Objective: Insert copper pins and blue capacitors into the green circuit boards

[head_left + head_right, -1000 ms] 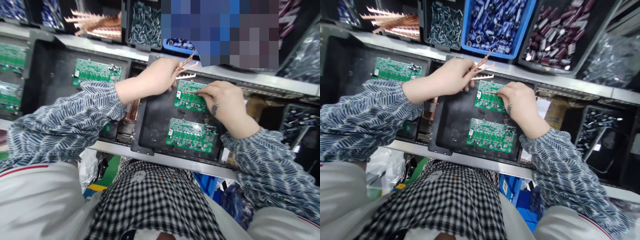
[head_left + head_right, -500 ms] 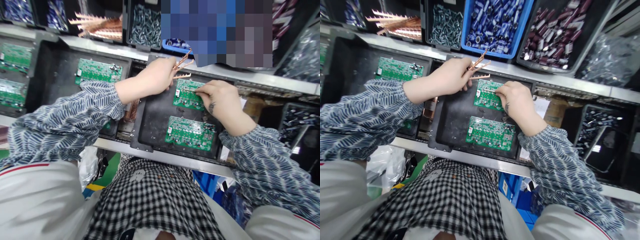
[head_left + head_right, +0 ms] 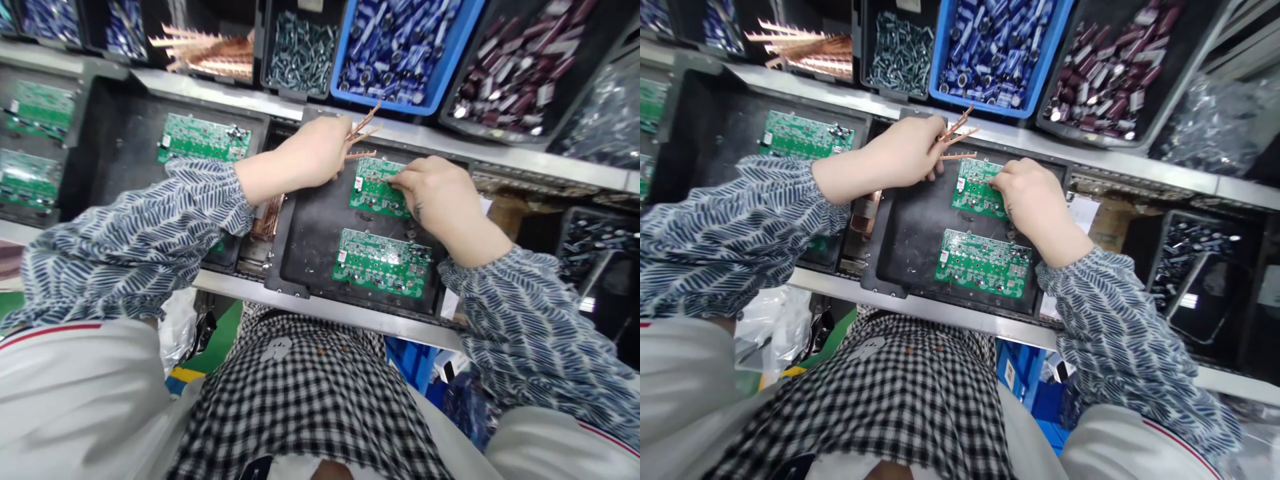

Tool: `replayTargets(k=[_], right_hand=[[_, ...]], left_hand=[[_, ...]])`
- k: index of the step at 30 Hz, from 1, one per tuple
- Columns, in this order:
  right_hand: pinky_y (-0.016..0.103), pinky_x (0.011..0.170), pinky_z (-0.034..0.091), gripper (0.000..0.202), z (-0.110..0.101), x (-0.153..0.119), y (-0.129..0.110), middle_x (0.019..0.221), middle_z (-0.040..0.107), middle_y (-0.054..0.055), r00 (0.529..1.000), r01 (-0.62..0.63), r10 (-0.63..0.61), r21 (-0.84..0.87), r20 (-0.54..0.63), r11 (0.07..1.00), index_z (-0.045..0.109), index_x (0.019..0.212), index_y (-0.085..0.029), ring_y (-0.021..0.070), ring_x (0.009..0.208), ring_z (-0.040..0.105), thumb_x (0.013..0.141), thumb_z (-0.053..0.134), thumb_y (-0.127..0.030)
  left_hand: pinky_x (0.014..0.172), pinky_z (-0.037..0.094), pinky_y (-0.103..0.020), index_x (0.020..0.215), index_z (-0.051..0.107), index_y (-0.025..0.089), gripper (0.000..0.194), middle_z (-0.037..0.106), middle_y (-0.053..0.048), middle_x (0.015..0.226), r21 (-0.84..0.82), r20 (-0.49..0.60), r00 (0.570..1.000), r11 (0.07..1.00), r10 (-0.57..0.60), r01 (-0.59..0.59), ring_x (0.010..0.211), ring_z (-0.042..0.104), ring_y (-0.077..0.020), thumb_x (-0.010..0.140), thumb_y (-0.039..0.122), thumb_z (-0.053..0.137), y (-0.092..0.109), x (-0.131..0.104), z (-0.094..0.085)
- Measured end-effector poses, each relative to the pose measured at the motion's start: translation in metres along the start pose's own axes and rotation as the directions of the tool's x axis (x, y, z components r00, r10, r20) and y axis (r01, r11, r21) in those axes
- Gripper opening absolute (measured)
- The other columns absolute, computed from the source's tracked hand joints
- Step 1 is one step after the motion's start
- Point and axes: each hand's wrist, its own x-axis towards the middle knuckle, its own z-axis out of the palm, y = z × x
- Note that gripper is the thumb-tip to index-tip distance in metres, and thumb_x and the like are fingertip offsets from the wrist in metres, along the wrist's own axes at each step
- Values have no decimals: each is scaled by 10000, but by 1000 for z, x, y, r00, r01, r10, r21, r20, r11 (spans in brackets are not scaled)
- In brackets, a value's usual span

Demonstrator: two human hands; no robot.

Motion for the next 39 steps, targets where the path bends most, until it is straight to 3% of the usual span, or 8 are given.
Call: replayTargets(k=[4,6,13,22,26,29,34,39], right_hand=[[423,843,489,306,-23,4,-35,1249,697,139,996,-52,51,-7,-74,999,722,1127,-184,278,1032,605,1061,471,-345],[428,867,505,314,-32,-1,-47,1214,719,131,995,-60,62,22,-74,998,715,1153,-191,273,1027,628,1072,431,-299],[401,800,554,292,-17,-34,-23,1056,763,99,997,-69,70,47,-25,996,756,1078,-229,251,938,670,1052,472,-292],[409,722,516,372,-3,-29,-17,997,743,115,999,-37,39,-45,27,998,769,1043,-218,271,892,649,1052,403,-285],[440,833,530,275,-25,-27,-44,1192,717,154,995,-38,34,-44,-91,998,724,1169,-187,296,1012,642,1029,501,-266],[416,877,535,275,-41,-41,-70,1199,728,148,986,25,-26,-10,-167,1000,701,1204,-160,276,1042,659,1039,488,-218],[332,771,548,235,-27,-85,-86,1011,767,89,993,67,-53,139,-106,988,722,1142,-186,211,888,687,1027,518,-178],[343,791,561,281,-2,-110,-85,1044,760,103,997,28,-19,112,-81,993,739,1138,-181,214,901,683,1034,478,-185]], left_hand=[[674,507,-226,1129,629,141,265,741,-59,908,-250,206,978,968,41,12,693,696,-126,1071,216,381,19,-1,6],[696,520,-218,1125,626,130,277,738,-56,903,-306,280,956,952,86,4,713,703,-118,1084,219,366,26,-2,7],[898,484,-282,1053,694,176,268,726,-55,920,-20,64,989,991,136,-135,962,695,-197,1028,272,445,2,1,9],[831,490,-256,1163,631,150,265,734,-63,978,-94,44,996,993,82,-77,835,686,-155,1037,201,404,4,-9,13],[758,499,-234,1226,591,153,271,729,-70,958,-230,162,984,972,78,-39,768,678,-134,1075,248,387,19,-18,17],[776,514,-241,1246,597,162,305,723,-61,918,-293,316,932,953,175,-79,789,685,-134,1083,279,367,30,-32,24],[896,504,-324,1191,681,181,295,731,-74,1058,5,231,925,950,302,-311,956,686,-205,1020,236,446,20,-49,33],[901,488,-333,1160,728,194,332,731,-78,1035,130,189,933,934,306,-332,991,683,-229,1015,256,436,9,-52,34]])
